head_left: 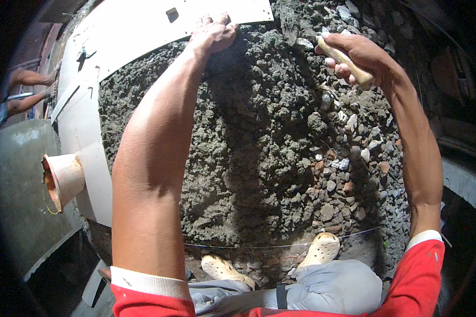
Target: The person spreads wet cement on the floor using a trowel and places a large white tile onto the prepared surface. They adjust the tile's position and continue spreading cement around the edges.
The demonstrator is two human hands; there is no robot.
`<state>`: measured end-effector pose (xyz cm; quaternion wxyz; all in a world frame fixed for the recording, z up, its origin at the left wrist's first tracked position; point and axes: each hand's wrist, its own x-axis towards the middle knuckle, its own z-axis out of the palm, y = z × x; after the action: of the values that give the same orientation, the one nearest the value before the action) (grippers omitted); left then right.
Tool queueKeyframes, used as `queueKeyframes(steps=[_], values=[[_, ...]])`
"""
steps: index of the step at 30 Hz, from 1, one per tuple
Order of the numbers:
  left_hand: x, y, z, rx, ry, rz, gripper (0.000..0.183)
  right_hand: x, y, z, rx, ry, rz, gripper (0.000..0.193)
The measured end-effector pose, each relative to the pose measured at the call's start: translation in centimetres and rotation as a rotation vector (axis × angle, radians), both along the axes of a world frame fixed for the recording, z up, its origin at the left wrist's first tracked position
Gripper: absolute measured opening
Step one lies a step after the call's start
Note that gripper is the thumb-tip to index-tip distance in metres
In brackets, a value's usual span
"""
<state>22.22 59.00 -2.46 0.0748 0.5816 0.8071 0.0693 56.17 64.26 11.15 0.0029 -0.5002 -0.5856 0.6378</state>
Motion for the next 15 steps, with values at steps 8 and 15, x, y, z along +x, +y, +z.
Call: queueKeyframes(steps=[8,15], values=[[-0.4,0.7,-0.7,0.001,0.034,-0.021,0.063,-1.0,2.1,0.4,-0.008,-0.017,0.081,0.045],[-1.1,1.1,-1.6,-0.012,0.068,-0.039,0.064,-0.7,2.0,-0.2,-0.208,0.124,0.055,0.046]])
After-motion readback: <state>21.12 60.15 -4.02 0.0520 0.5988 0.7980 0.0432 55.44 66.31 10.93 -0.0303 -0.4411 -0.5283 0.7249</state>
